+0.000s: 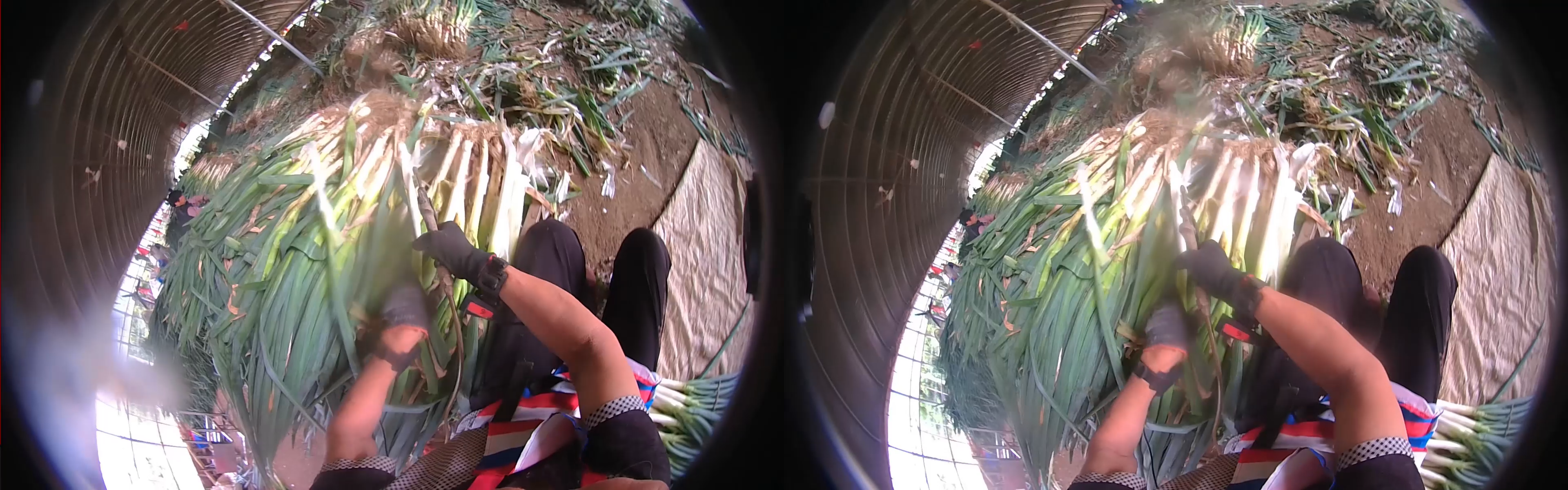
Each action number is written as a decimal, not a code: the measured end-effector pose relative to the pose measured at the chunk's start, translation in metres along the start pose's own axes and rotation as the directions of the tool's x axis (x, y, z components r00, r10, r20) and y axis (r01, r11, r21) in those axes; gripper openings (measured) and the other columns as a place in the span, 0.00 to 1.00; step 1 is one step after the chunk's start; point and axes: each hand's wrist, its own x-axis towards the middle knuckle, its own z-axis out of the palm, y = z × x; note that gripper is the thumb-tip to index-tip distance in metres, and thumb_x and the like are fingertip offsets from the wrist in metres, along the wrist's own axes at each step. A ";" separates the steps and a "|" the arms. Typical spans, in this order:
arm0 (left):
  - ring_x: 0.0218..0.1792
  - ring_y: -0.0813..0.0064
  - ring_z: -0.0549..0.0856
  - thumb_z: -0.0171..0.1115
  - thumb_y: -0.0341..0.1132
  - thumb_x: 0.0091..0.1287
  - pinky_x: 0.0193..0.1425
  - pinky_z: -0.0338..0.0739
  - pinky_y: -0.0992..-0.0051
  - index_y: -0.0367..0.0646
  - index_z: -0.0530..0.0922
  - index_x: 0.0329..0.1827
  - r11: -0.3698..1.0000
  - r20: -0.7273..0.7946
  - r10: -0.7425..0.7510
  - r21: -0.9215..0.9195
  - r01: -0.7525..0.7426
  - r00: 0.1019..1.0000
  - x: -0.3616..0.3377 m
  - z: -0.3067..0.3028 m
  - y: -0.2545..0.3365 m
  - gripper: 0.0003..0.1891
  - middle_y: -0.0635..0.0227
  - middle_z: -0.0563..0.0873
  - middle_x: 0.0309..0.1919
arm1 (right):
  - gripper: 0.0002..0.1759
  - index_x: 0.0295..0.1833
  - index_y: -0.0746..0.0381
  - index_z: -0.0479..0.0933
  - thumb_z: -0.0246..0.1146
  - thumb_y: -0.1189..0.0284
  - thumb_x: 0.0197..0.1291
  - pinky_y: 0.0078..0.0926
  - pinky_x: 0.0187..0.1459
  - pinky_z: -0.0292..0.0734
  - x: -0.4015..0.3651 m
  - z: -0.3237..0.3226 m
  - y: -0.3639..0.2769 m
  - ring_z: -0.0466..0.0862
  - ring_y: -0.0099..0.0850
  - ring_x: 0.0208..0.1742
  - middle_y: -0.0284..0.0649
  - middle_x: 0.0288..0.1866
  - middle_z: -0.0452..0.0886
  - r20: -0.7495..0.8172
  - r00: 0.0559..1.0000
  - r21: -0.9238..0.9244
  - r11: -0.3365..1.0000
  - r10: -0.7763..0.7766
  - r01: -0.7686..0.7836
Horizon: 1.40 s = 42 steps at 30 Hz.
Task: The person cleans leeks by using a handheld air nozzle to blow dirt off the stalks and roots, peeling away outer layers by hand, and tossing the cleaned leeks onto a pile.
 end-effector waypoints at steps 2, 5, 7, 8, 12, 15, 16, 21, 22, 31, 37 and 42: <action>0.34 0.47 0.82 0.61 0.40 0.58 0.37 0.75 0.56 0.39 0.78 0.38 0.991 -0.021 -0.058 -0.125 0.055 0.998 -0.002 0.013 -0.009 0.13 0.49 0.83 0.32 | 0.16 0.33 0.72 0.79 0.68 0.67 0.48 0.29 0.26 0.73 0.024 -0.002 0.014 0.79 0.31 0.23 0.42 0.23 0.78 0.025 0.995 -0.084 0.991 -0.099 0.101; 0.40 0.44 0.81 0.62 0.39 0.58 0.45 0.75 0.55 0.37 0.77 0.45 0.959 0.169 -0.173 -0.193 0.205 0.970 -0.005 0.014 -0.027 0.16 0.48 0.83 0.34 | 0.13 0.32 0.70 0.80 0.67 0.68 0.51 0.30 0.23 0.71 0.041 -0.002 0.024 0.76 0.31 0.20 0.38 0.21 0.77 0.002 0.999 -0.034 0.998 -0.053 0.053; 0.39 0.46 0.82 0.66 0.39 0.57 0.44 0.74 0.57 0.36 0.77 0.44 0.899 0.243 -0.198 -0.341 0.275 0.950 -0.008 -0.011 -0.025 0.17 0.46 0.83 0.33 | 0.12 0.32 0.69 0.80 0.68 0.69 0.50 0.28 0.23 0.70 0.031 0.000 0.017 0.76 0.28 0.21 0.37 0.22 0.77 0.069 0.997 -0.021 0.999 -0.040 0.042; 0.34 0.56 0.83 0.65 0.40 0.59 0.39 0.74 0.61 0.36 0.78 0.41 0.772 0.288 -0.146 -0.565 0.291 0.946 -0.015 -0.001 -0.038 0.16 0.53 0.83 0.30 | 0.11 0.32 0.69 0.79 0.69 0.71 0.49 0.27 0.23 0.69 0.012 0.000 0.017 0.75 0.26 0.22 0.36 0.22 0.77 0.131 0.983 -0.057 0.989 -0.128 0.136; 0.24 0.74 0.76 0.61 0.39 0.63 0.29 0.69 0.76 0.39 0.79 0.40 0.183 0.371 -0.102 -0.905 0.384 0.923 -0.047 -0.015 -0.046 0.12 0.68 0.78 0.27 | 0.11 0.29 0.68 0.78 0.68 0.70 0.49 0.24 0.20 0.66 -0.036 0.004 -0.001 0.73 0.24 0.18 0.36 0.22 0.77 0.034 0.980 0.252 0.947 0.196 -0.199; 0.22 0.80 0.73 0.59 0.37 0.64 0.25 0.68 0.79 0.42 0.76 0.43 -0.279 0.580 0.046 -0.774 0.568 0.813 -0.069 -0.031 -0.034 0.10 0.72 0.75 0.26 | 0.10 0.29 0.68 0.78 0.65 0.70 0.52 0.24 0.19 0.66 -0.062 0.006 0.010 0.73 0.24 0.18 0.36 0.21 0.76 0.123 0.973 0.168 0.962 0.195 -0.214; 0.21 0.81 0.73 0.58 0.36 0.65 0.24 0.68 0.80 0.42 0.75 0.44 -0.416 0.651 0.144 -0.644 0.643 0.745 -0.077 -0.037 -0.027 0.09 0.72 0.74 0.25 | 0.11 0.29 0.68 0.78 0.64 0.70 0.53 0.24 0.19 0.66 -0.073 0.006 0.016 0.73 0.24 0.18 0.35 0.20 0.76 0.165 0.969 0.082 0.976 0.186 -0.201; 0.24 0.78 0.76 0.57 0.44 0.67 0.29 0.72 0.75 0.39 0.79 0.40 -0.386 0.599 0.344 -0.612 0.690 0.723 -0.112 -0.028 -0.019 0.15 0.73 0.78 0.26 | 0.11 0.27 0.69 0.77 0.63 0.71 0.54 0.24 0.20 0.66 -0.123 -0.006 -0.009 0.73 0.25 0.17 0.34 0.19 0.73 0.103 0.960 0.197 0.940 0.261 -0.277; 0.26 0.77 0.77 0.57 0.45 0.67 0.31 0.73 0.74 0.39 0.80 0.39 -0.212 0.594 0.202 -0.750 0.627 0.779 -0.118 -0.024 -0.007 0.16 0.71 0.79 0.27 | 0.11 0.27 0.69 0.77 0.64 0.70 0.52 0.24 0.21 0.66 -0.134 -0.008 -0.009 0.73 0.25 0.17 0.34 0.18 0.73 0.089 0.981 0.115 0.976 0.174 -0.184; 0.36 0.59 0.85 0.55 0.37 0.64 0.42 0.75 0.65 0.39 0.80 0.42 0.808 0.401 0.193 -0.583 0.087 0.896 -0.130 -0.006 0.052 0.11 0.55 0.84 0.31 | 0.10 0.38 0.69 0.77 0.64 0.74 0.52 0.23 0.27 0.70 -0.183 -0.010 0.004 0.75 0.22 0.24 0.36 0.25 0.78 -0.136 0.975 0.311 0.942 0.174 -0.125; 0.38 0.56 0.81 0.56 0.34 0.63 0.43 0.74 0.64 0.35 0.76 0.49 0.784 0.029 0.604 -0.199 -0.588 0.796 -0.079 0.033 0.041 0.15 0.55 0.81 0.35 | 0.10 0.42 0.69 0.76 0.62 0.77 0.54 0.25 0.31 0.74 -0.194 -0.003 0.030 0.79 0.24 0.29 0.37 0.31 0.80 -0.228 0.967 0.437 0.899 0.112 -0.001; 0.37 0.55 0.81 0.58 0.36 0.61 0.43 0.74 0.63 0.35 0.76 0.48 0.835 -0.316 0.521 -0.003 -0.550 0.793 -0.035 0.026 0.034 0.16 0.55 0.81 0.35 | 0.08 0.39 0.69 0.77 0.62 0.77 0.53 0.25 0.30 0.75 -0.200 -0.003 0.029 0.79 0.26 0.26 0.39 0.29 0.80 -0.105 0.961 0.328 0.921 0.255 -0.208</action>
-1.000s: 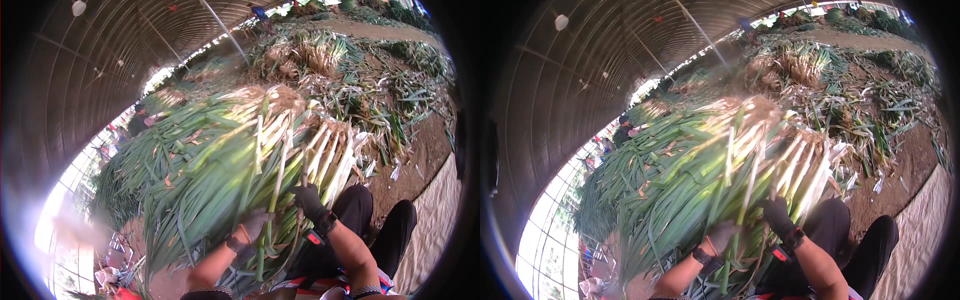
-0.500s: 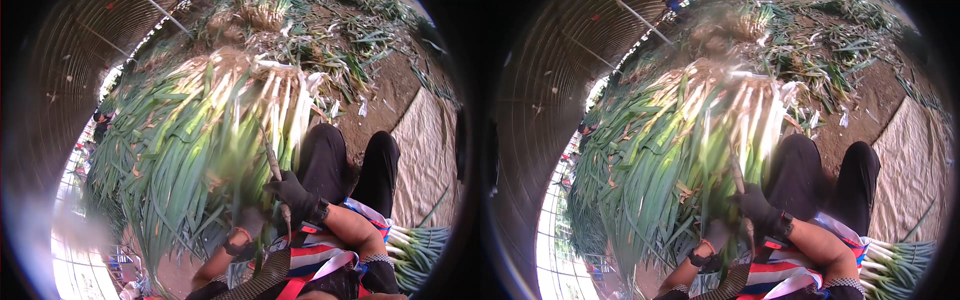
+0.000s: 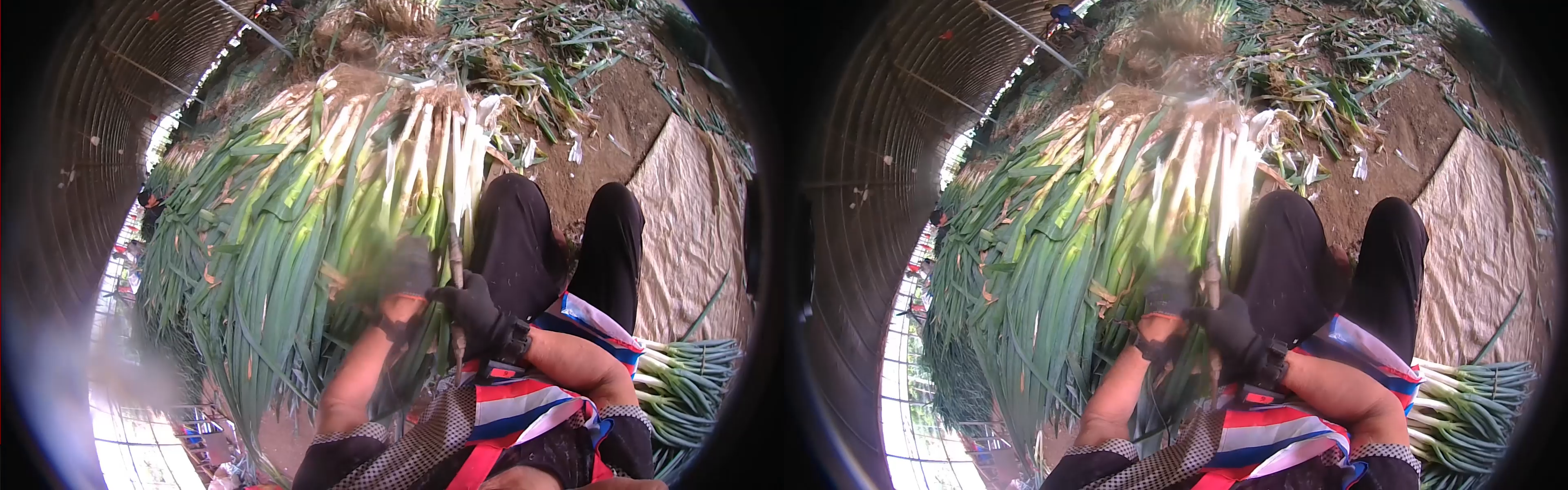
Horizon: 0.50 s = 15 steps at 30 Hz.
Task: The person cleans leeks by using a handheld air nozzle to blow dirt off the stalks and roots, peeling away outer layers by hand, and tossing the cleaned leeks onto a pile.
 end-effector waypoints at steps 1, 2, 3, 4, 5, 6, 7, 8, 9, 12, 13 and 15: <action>0.38 0.54 0.80 0.63 0.39 0.58 0.43 0.74 0.61 0.37 0.76 0.46 0.943 0.221 -0.285 0.239 0.232 0.933 0.013 -0.005 0.000 0.17 0.54 0.81 0.35 | 0.08 0.39 0.69 0.77 0.62 0.77 0.53 0.25 0.30 0.75 -0.005 0.002 -0.003 0.79 0.26 0.26 0.39 0.28 0.80 0.055 0.997 -0.035 0.998 0.049 -0.047; 0.38 0.54 0.80 0.64 0.39 0.57 0.43 0.74 0.60 0.38 0.77 0.45 0.939 0.234 -0.325 0.193 0.284 0.916 0.021 -0.008 -0.001 0.17 0.54 0.81 0.34 | 0.08 0.39 0.69 0.78 0.62 0.77 0.52 0.26 0.29 0.75 -0.013 0.004 -0.011 0.80 0.27 0.25 0.39 0.28 0.80 0.110 0.989 -0.073 0.993 0.097 -0.089; 0.38 0.54 0.80 0.64 0.39 0.56 0.43 0.74 0.60 0.38 0.77 0.44 0.931 0.244 -0.362 0.147 0.334 0.900 0.029 -0.010 -0.001 0.17 0.53 0.81 0.34 | 0.08 0.38 0.69 0.78 0.62 0.77 0.52 0.26 0.29 0.75 -0.016 0.006 -0.017 0.80 0.27 0.25 0.39 0.28 0.80 0.161 0.977 -0.115 0.986 0.142 -0.124; 0.39 0.54 0.81 0.65 0.40 0.56 0.43 0.74 0.59 0.39 0.77 0.43 0.918 0.256 -0.397 0.100 0.384 0.882 0.033 -0.011 -0.002 0.17 0.53 0.81 0.34 | 0.08 0.37 0.69 0.78 0.61 0.76 0.52 0.26 0.29 0.75 -0.013 0.007 -0.015 0.80 0.27 0.25 0.40 0.27 0.80 0.143 0.980 0.010 0.990 0.136 -0.139; 0.39 0.52 0.81 0.65 0.39 0.56 0.43 0.75 0.58 0.39 0.77 0.41 0.950 0.228 -0.309 0.124 0.287 0.923 0.033 -0.007 -0.002 0.15 0.51 0.81 0.35 | 0.08 0.37 0.70 0.78 0.61 0.76 0.52 0.26 0.29 0.75 -0.009 0.007 -0.010 0.80 0.27 0.26 0.40 0.27 0.81 0.122 0.983 0.134 0.979 0.135 -0.151; 0.40 0.52 0.81 0.65 0.39 0.56 0.43 0.75 0.58 0.39 0.77 0.41 0.949 0.247 -0.315 0.096 0.300 0.916 0.036 -0.005 -0.002 0.15 0.51 0.81 0.36 | 0.08 0.36 0.70 0.79 0.61 0.75 0.52 0.26 0.30 0.75 -0.007 0.007 -0.008 0.81 0.27 0.26 0.40 0.27 0.81 0.099 0.986 0.256 0.954 0.137 -0.158; 0.40 0.51 0.81 0.65 0.39 0.56 0.43 0.75 0.58 0.38 0.77 0.41 0.947 0.267 -0.319 0.069 0.312 0.909 0.044 -0.007 0.000 0.15 0.51 0.81 0.36 | 0.09 0.36 0.70 0.79 0.61 0.75 0.53 0.26 0.30 0.75 -0.009 0.007 -0.009 0.81 0.28 0.27 0.40 0.27 0.81 0.094 0.988 0.198 0.970 0.124 -0.140; 0.40 0.51 0.81 0.66 0.39 0.56 0.43 0.75 0.57 0.38 0.77 0.40 0.946 0.285 -0.321 0.043 0.323 0.903 0.053 -0.006 0.000 0.15 0.50 0.81 0.36 | 0.09 0.35 0.70 0.79 0.61 0.74 0.53 0.26 0.30 0.75 -0.011 0.006 -0.013 0.81 0.28 0.27 0.40 0.27 0.81 0.091 0.990 0.142 0.983 0.107 -0.119; 0.40 0.51 0.81 0.66 0.40 0.56 0.44 0.75 0.58 0.37 0.78 0.38 0.925 0.302 -0.370 0.030 0.379 0.879 0.057 0.005 -0.006 0.15 0.49 0.82 0.37 | 0.09 0.35 0.70 0.79 0.61 0.73 0.53 0.25 0.30 0.75 -0.012 0.006 -0.015 0.81 0.28 0.27 0.40 0.26 0.81 0.088 0.992 0.086 0.992 0.089 -0.096; 0.39 0.50 0.82 0.65 0.39 0.57 0.43 0.74 0.58 0.35 0.78 0.37 0.811 0.475 -0.439 -0.156 0.564 0.763 0.069 0.037 -0.029 0.15 0.47 0.82 0.37 | 0.09 0.32 0.69 0.79 0.62 0.72 0.53 0.25 0.28 0.74 -0.004 0.003 -0.009 0.80 0.26 0.26 0.38 0.25 0.79 0.127 0.991 0.011 0.998 0.052 -0.054; 0.37 0.50 0.82 0.64 0.37 0.57 0.41 0.75 0.59 0.34 0.78 0.38 0.783 0.545 -0.388 -0.230 0.578 0.743 0.073 0.036 -0.028 0.13 0.46 0.82 0.34 | 0.09 0.32 0.68 0.79 0.62 0.71 0.53 0.25 0.27 0.73 -0.003 0.001 -0.013 0.79 0.25 0.25 0.37 0.24 0.79 0.104 0.993 0.019 0.998 0.060 -0.062; 0.38 0.50 0.82 0.60 0.36 0.58 0.42 0.75 0.58 0.37 0.78 0.38 0.834 0.622 -0.347 -0.137 0.534 0.702 0.077 0.036 -0.025 0.11 0.49 0.83 0.33 | 0.10 0.31 0.66 0.79 0.63 0.69 0.52 0.25 0.25 0.71 0.004 -0.003 -0.030 0.76 0.23 0.23 0.35 0.23 0.78 0.062 0.995 0.032 0.997 0.075 -0.077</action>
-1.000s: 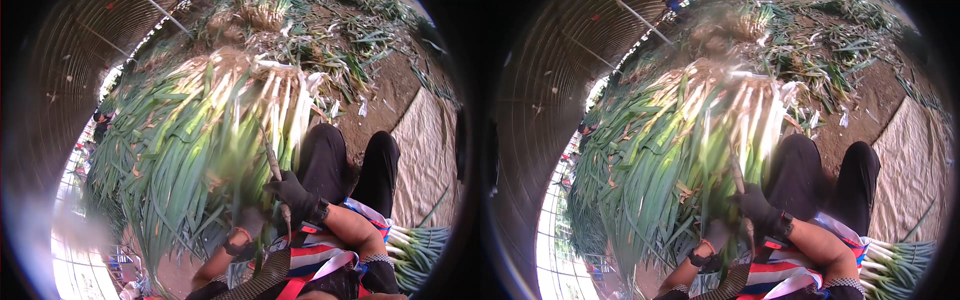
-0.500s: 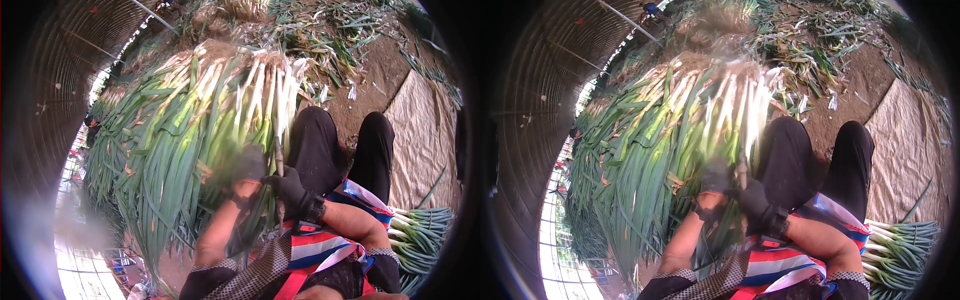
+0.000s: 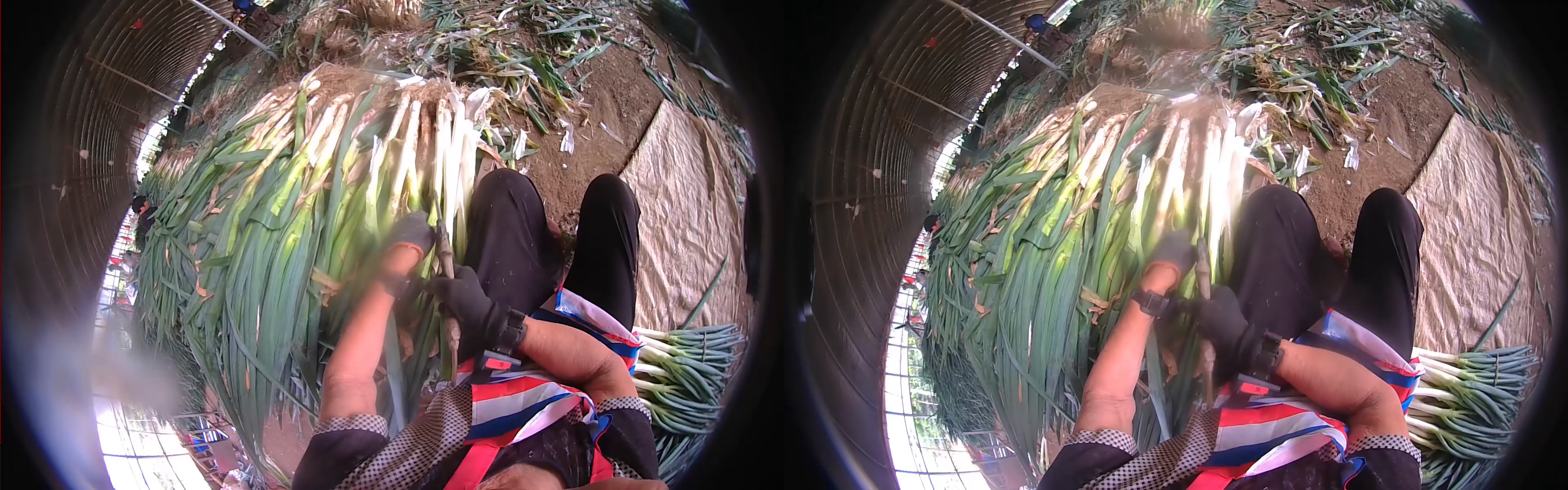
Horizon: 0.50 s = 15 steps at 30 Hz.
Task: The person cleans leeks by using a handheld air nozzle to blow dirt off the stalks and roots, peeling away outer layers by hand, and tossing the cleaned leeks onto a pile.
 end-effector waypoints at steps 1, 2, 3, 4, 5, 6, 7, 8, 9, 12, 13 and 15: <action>0.38 0.49 0.82 0.59 0.35 0.58 0.43 0.75 0.58 0.38 0.78 0.38 0.998 0.048 -0.002 0.059 -0.001 0.999 0.002 0.000 0.002 0.10 0.51 0.83 0.33 | 0.10 0.30 0.66 0.79 0.64 0.69 0.52 0.24 0.24 0.70 0.007 -0.003 0.000 0.75 0.22 0.22 0.34 0.22 0.77 -0.025 1.000 0.021 1.000 -0.004 0.004; 0.40 0.50 0.82 0.59 0.36 0.59 0.44 0.75 0.58 0.38 0.77 0.40 0.988 0.010 0.114 0.106 -0.114 0.993 -0.003 0.000 -0.003 0.11 0.51 0.83 0.35 | 0.10 0.29 0.66 0.79 0.64 0.69 0.52 0.24 0.23 0.68 0.017 -0.007 0.002 0.74 0.21 0.21 0.34 0.22 0.77 -0.050 0.999 0.043 0.999 -0.010 0.012; 0.41 0.50 0.82 0.58 0.36 0.60 0.45 0.75 0.59 0.38 0.77 0.41 0.962 -0.022 0.228 0.157 -0.222 0.973 -0.017 0.003 -0.012 0.12 0.51 0.83 0.36 | 0.10 0.28 0.65 0.79 0.64 0.68 0.52 0.24 0.22 0.67 0.025 -0.010 0.003 0.73 0.20 0.21 0.33 0.21 0.76 -0.073 0.997 0.066 0.998 -0.014 0.019; 0.44 0.51 0.81 0.58 0.37 0.60 0.47 0.74 0.60 0.37 0.76 0.44 0.958 -0.010 0.227 0.185 -0.221 0.974 -0.026 0.011 -0.021 0.14 0.50 0.82 0.40 | 0.10 0.28 0.65 0.79 0.64 0.68 0.52 0.24 0.22 0.66 0.029 -0.012 0.001 0.73 0.20 0.20 0.33 0.21 0.76 -0.069 0.997 0.059 0.998 -0.032 0.036; 0.46 0.51 0.81 0.58 0.38 0.61 0.49 0.74 0.60 0.37 0.75 0.47 0.952 0.001 0.226 0.213 -0.221 0.974 -0.035 0.018 -0.030 0.16 0.50 0.81 0.43 | 0.11 0.27 0.65 0.79 0.64 0.68 0.53 0.23 0.21 0.66 0.033 -0.013 -0.001 0.73 0.20 0.20 0.33 0.21 0.76 -0.064 0.997 0.053 0.997 -0.049 0.053; 0.49 0.51 0.79 0.58 0.38 0.61 0.51 0.73 0.60 0.37 0.73 0.52 0.969 0.046 0.108 0.218 -0.115 0.993 -0.038 0.030 -0.041 0.18 0.49 0.80 0.48 | 0.11 0.27 0.65 0.79 0.64 0.68 0.53 0.23 0.21 0.65 0.038 -0.014 -0.001 0.72 0.20 0.19 0.34 0.21 0.76 -0.056 0.996 0.046 0.997 -0.065 0.068; 0.48 0.51 0.80 0.58 0.38 0.62 0.49 0.74 0.60 0.37 0.72 0.54 0.971 0.014 0.076 0.225 -0.077 0.997 -0.047 0.037 -0.046 0.20 0.48 0.80 0.46 | 0.10 0.30 0.67 0.79 0.64 0.69 0.53 0.23 0.22 0.67 0.044 -0.017 0.001 0.74 0.21 0.21 0.35 0.22 0.77 -0.043 0.997 0.018 0.998 -0.065 0.066; 0.46 0.50 0.80 0.57 0.37 0.62 0.47 0.74 0.59 0.37 0.72 0.56 0.973 -0.018 0.044 0.229 -0.039 0.999 -0.055 0.043 -0.050 0.21 0.48 0.80 0.45 | 0.10 0.32 0.68 0.79 0.64 0.71 0.54 0.23 0.23 0.69 0.052 -0.020 0.005 0.76 0.23 0.22 0.37 0.23 0.78 -0.032 0.997 -0.011 0.998 -0.065 0.065; 0.39 0.49 0.82 0.57 0.37 0.62 0.42 0.75 0.57 0.37 0.72 0.56 0.970 -0.127 0.103 0.233 -0.071 0.987 -0.065 0.049 -0.053 0.20 0.48 0.81 0.38 | 0.10 0.34 0.69 0.80 0.64 0.72 0.54 0.23 0.24 0.71 0.059 -0.021 0.009 0.78 0.25 0.24 0.39 0.25 0.79 -0.022 0.998 -0.041 0.997 -0.065 0.064; 0.34 0.49 0.83 0.56 0.35 0.62 0.36 0.76 0.55 0.37 0.67 0.61 0.959 -0.238 0.135 0.275 -0.067 0.962 -0.083 0.051 -0.041 0.24 0.47 0.83 0.30 | 0.10 0.35 0.70 0.79 0.64 0.72 0.54 0.23 0.23 0.71 0.077 -0.020 0.005 0.78 0.25 0.22 0.40 0.25 0.80 0.000 0.999 0.018 0.999 -0.041 0.041; 0.34 0.50 0.84 0.55 0.35 0.63 0.35 0.76 0.56 0.37 0.66 0.63 0.955 -0.261 0.162 0.283 -0.085 0.952 -0.086 0.049 -0.039 0.25 0.48 0.83 0.31 | 0.11 0.36 0.70 0.79 0.64 0.71 0.54 0.24 0.24 0.71 0.081 -0.019 -0.003 0.78 0.25 0.23 0.40 0.25 0.80 -0.039 0.999 -0.015 0.999 -0.036 0.036; 0.36 0.53 0.84 0.54 0.35 0.63 0.34 0.76 0.56 0.38 0.63 0.66 0.943 -0.323 0.252 0.294 -0.156 0.912 -0.092 0.044 -0.037 0.27 0.49 0.84 0.35 | 0.12 0.37 0.71 0.79 0.65 0.71 0.53 0.24 0.24 0.72 0.084 -0.013 -0.018 0.79 0.26 0.23 0.42 0.26 0.81 -0.115 0.993 -0.076 0.997 -0.031 0.023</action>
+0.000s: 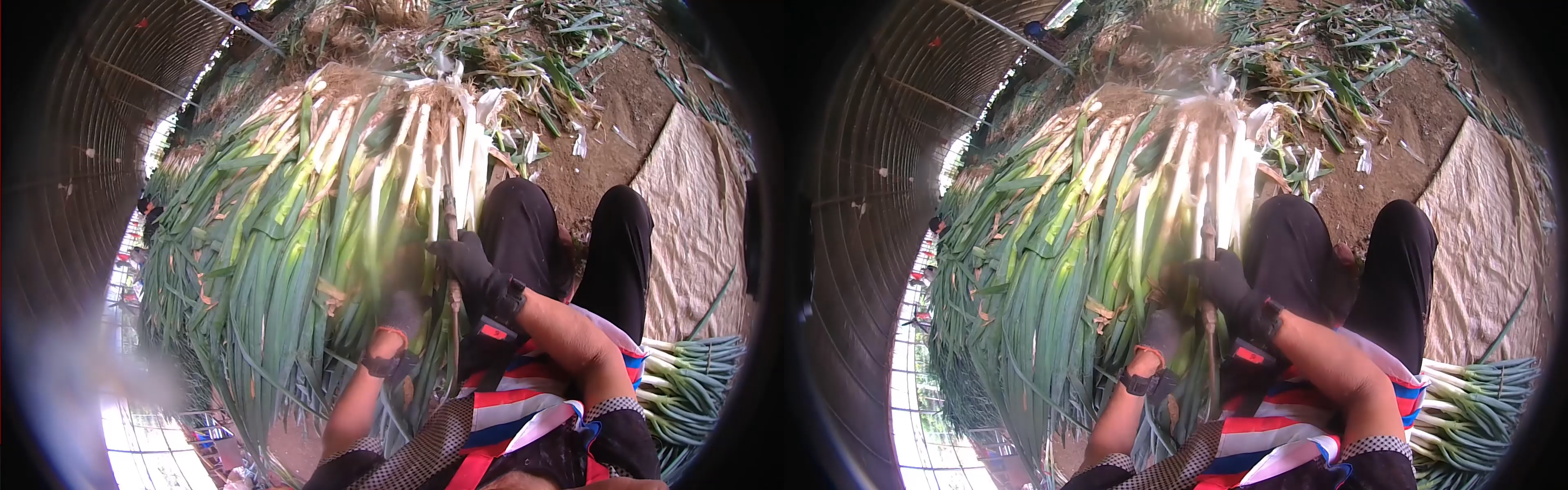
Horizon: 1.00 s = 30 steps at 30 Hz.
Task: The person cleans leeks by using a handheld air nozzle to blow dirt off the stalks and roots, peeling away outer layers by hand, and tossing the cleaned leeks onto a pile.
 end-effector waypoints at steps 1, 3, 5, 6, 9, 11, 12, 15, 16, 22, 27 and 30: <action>0.42 0.55 0.79 0.54 0.37 0.64 0.41 0.70 0.57 0.38 0.61 0.68 0.996 0.037 0.029 0.086 -0.032 0.999 0.000 -0.002 -0.001 0.29 0.51 0.79 0.42 | 0.11 0.34 0.70 0.79 0.65 0.71 0.53 0.24 0.23 0.71 -0.001 0.004 0.002 0.78 0.25 0.22 0.40 0.24 0.79 -0.022 0.999 0.031 0.999 -0.042 0.043; 0.62 0.58 0.63 0.52 0.43 0.66 0.63 0.54 0.60 0.39 0.53 0.72 0.934 0.204 0.038 0.341 -0.107 0.978 0.004 -0.004 -0.005 0.34 0.54 0.62 0.62 | 0.10 0.27 0.68 0.77 0.66 0.72 0.52 0.25 0.21 0.68 -0.012 0.010 0.013 0.75 0.24 0.19 0.36 0.20 0.76 -0.074 0.990 0.086 0.988 -0.124 0.130; 0.75 0.60 0.52 0.51 0.48 0.67 0.77 0.43 0.61 0.39 0.48 0.75 0.819 0.409 -0.043 0.536 -0.203 0.911 0.017 -0.013 0.001 0.38 0.57 0.52 0.75 | 0.09 0.28 0.69 0.77 0.66 0.73 0.52 0.24 0.21 0.68 -0.020 0.014 0.040 0.76 0.24 0.20 0.36 0.20 0.77 -0.020 0.994 0.023 0.994 -0.110 0.111; 0.75 0.61 0.52 0.51 0.49 0.67 0.77 0.44 0.61 0.39 0.48 0.75 0.782 0.490 -0.087 0.573 -0.245 0.867 0.022 -0.020 0.007 0.38 0.57 0.52 0.75 | 0.08 0.28 0.69 0.77 0.66 0.74 0.52 0.24 0.21 0.68 -0.020 0.014 0.051 0.76 0.23 0.20 0.36 0.20 0.77 0.007 0.995 -0.009 0.995 -0.100 0.100; 0.75 0.62 0.53 0.51 0.50 0.66 0.77 0.45 0.62 0.40 0.49 0.75 0.966 0.651 -0.143 0.256 -0.038 0.745 0.022 0.005 -0.019 0.39 0.57 0.53 0.74 | 0.09 0.30 0.69 0.78 0.65 0.72 0.53 0.24 0.21 0.68 -0.019 0.014 0.031 0.75 0.23 0.19 0.37 0.20 0.77 0.076 0.994 0.103 0.992 -0.084 0.076; 0.67 0.60 0.62 0.51 0.46 0.65 0.70 0.55 0.63 0.40 0.58 0.70 0.999 0.473 -0.026 0.041 0.008 0.881 0.019 0.026 -0.039 0.32 0.55 0.62 0.68 | 0.13 0.34 0.71 0.80 0.65 0.69 0.53 0.25 0.21 0.68 0.007 0.014 0.038 0.75 0.24 0.19 0.37 0.20 0.77 0.109 0.965 0.085 0.969 -0.239 0.230; 0.59 0.57 0.71 0.51 0.41 0.65 0.63 0.65 0.63 0.40 0.65 0.65 0.994 0.219 0.091 0.044 -0.103 0.972 0.015 0.032 -0.043 0.26 0.54 0.71 0.61 | 0.14 0.35 0.71 0.80 0.66 0.69 0.53 0.25 0.21 0.69 0.028 0.010 0.047 0.76 0.24 0.19 0.37 0.20 0.78 0.106 0.919 -0.095 0.916 -0.380 0.389; 0.67 0.64 0.63 0.58 0.29 0.58 0.69 0.55 0.71 0.38 0.59 0.69 0.882 0.260 -0.034 -0.446 0.151 0.965 0.017 0.025 -0.044 0.33 0.57 0.66 0.66 | 0.15 0.35 0.72 0.81 0.67 0.68 0.52 0.24 0.23 0.70 0.025 0.008 -0.006 0.78 0.27 0.20 0.37 0.20 0.78 0.007 0.982 0.022 0.982 -0.187 0.187; 0.69 0.66 0.60 0.59 0.28 0.58 0.72 0.52 0.73 0.38 0.56 0.71 0.827 0.322 -0.045 -0.519 0.216 0.946 0.017 0.025 -0.045 0.36 0.57 0.63 0.69 | 0.15 0.34 0.72 0.80 0.67 0.67 0.52 0.24 0.22 0.70 0.030 0.004 0.000 0.78 0.26 0.20 0.37 0.20 0.78 0.039 0.972 0.016 0.973 -0.230 0.230; 0.62 0.59 0.74 0.53 0.36 0.64 0.67 0.66 0.69 0.33 0.58 0.70 0.955 0.098 0.135 -0.279 -0.103 0.986 0.015 0.030 -0.053 0.31 0.46 0.68 0.65 | 0.11 0.36 0.73 0.79 0.63 0.74 0.55 0.24 0.26 0.75 0.005 -0.009 -0.007 0.82 0.29 0.25 0.42 0.26 0.82 0.134 0.989 0.066 0.995 0.060 -0.070; 0.59 0.56 0.77 0.51 0.42 0.69 0.58 0.75 0.66 0.26 0.51 0.70 0.935 0.180 0.227 0.234 -0.265 0.957 0.010 0.053 -0.061 0.35 0.34 0.63 0.65 | 0.09 0.30 0.68 0.80 0.66 0.71 0.51 0.22 0.20 0.67 0.000 -0.012 0.026 0.75 0.23 0.17 0.34 0.18 0.77 0.139 0.984 -0.012 0.994 -0.110 0.113; 0.31 0.45 0.83 0.51 0.55 0.67 0.37 0.78 0.56 0.42 0.57 0.72 0.993 0.241 -0.039 -0.103 0.066 0.970 0.016 0.013 -0.024 0.36 0.41 0.78 0.52 | 0.07 0.28 0.66 0.76 0.64 0.73 0.53 0.21 0.17 0.63 -0.021 -0.012 0.002 0.71 0.20 0.15 0.31 0.16 0.73 0.042 0.997 0.014 0.998 -0.068 0.068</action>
